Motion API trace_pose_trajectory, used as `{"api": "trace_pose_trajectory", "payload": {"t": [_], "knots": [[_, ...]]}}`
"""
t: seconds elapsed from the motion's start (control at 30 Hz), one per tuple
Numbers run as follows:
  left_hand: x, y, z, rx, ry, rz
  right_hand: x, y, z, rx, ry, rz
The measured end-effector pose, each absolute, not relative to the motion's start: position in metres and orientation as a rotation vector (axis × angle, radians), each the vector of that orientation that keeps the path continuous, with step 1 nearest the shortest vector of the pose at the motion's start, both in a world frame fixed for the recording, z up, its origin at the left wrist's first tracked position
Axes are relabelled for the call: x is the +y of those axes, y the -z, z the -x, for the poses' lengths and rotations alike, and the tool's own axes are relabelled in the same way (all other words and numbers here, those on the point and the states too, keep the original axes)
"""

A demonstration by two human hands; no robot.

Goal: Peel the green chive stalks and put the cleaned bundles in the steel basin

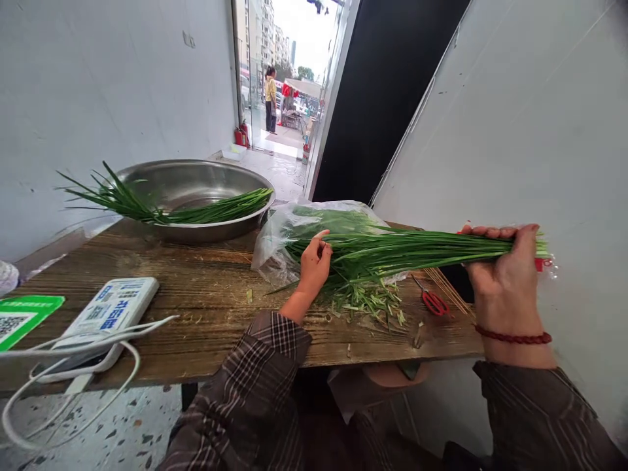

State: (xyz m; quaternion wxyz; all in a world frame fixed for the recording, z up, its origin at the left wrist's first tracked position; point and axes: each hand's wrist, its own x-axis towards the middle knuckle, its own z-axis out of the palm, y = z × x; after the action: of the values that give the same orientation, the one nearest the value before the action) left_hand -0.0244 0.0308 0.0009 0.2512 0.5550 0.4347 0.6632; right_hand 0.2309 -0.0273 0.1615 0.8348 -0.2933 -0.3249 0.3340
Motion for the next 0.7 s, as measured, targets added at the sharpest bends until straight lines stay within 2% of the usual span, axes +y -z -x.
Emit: {"api": "trace_pose_trajectory", "payload": {"t": [0.7], "knots": [[0.0364, 0.0012, 0.0292, 1.191, -1.792, -1.580, -0.0229, -0.1541, -0.2346, -0.704, -0.745, 0.588]]}}
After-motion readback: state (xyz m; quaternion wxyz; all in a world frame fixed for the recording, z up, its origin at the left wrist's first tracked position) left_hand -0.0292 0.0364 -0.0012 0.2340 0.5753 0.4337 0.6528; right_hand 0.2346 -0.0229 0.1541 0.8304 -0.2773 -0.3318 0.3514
